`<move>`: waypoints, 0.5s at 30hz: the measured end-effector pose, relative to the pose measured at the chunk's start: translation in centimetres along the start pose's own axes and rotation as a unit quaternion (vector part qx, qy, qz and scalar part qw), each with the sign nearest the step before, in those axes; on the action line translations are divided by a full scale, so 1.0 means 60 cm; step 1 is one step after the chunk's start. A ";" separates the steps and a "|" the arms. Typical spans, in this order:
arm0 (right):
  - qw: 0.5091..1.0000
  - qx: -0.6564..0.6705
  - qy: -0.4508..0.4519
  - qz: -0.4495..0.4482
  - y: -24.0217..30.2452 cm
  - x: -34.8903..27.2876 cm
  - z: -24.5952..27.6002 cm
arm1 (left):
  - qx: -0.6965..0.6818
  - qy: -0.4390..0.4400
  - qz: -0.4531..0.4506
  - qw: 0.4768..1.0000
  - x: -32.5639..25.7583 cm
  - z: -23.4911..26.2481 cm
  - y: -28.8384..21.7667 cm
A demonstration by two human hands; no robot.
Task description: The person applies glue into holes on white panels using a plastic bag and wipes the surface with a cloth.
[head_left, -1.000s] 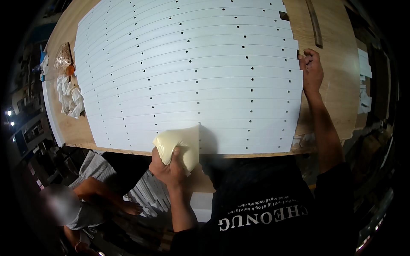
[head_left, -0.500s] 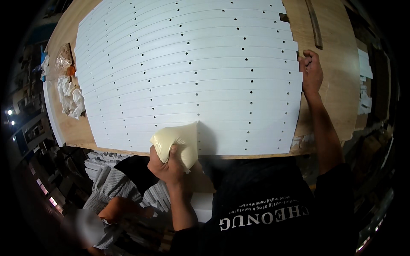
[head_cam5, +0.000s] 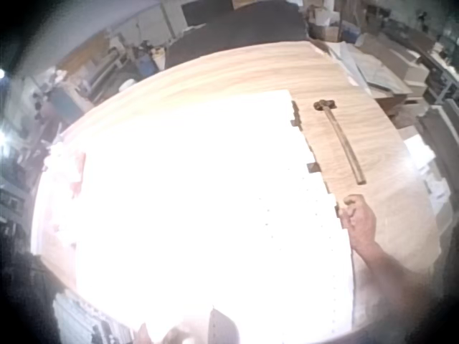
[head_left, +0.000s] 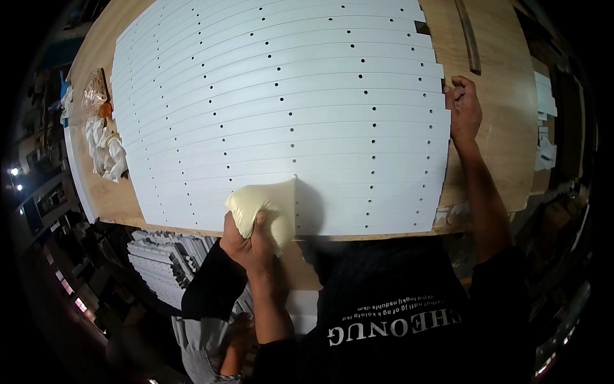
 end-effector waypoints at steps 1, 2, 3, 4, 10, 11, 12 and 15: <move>1.000 0.000 -0.001 -0.001 -0.002 0.000 0.000 | -0.002 0.001 -0.003 1.000 0.001 -0.003 0.003; 1.000 -0.002 -0.001 0.001 -0.003 0.000 0.000 | -0.001 -0.003 0.002 1.000 0.003 -0.005 0.005; 1.000 -0.003 -0.002 0.004 -0.004 -0.001 0.000 | 0.000 -0.007 0.007 1.000 0.005 -0.009 0.007; 1.000 -0.005 -0.003 0.007 -0.004 -0.001 0.000 | 0.001 -0.010 0.012 1.000 0.006 -0.010 0.008; 1.000 0.009 -0.006 0.010 0.003 -0.001 -0.001 | -0.065 -0.045 0.009 0.997 0.013 -0.006 0.006; 1.000 0.004 -0.005 0.009 0.000 -0.001 -0.001 | -0.061 -0.041 0.007 0.997 0.015 -0.008 0.004; 1.000 0.000 -0.004 0.008 -0.005 -0.001 -0.001 | -0.057 -0.037 0.005 0.998 0.017 -0.010 0.001; 1.000 -0.002 -0.003 0.005 -0.005 -0.001 -0.001 | -0.031 -0.027 0.007 0.999 0.026 -0.013 -0.006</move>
Point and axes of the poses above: each hand's wrist, its own x-axis towards the middle knuckle, its own z-axis out of the back of the hand, y = z × x, the point moved 5 cm from there along x, towards the middle knuckle, and after that the axes turned 3 degrees about y, right-handed, at the moved point
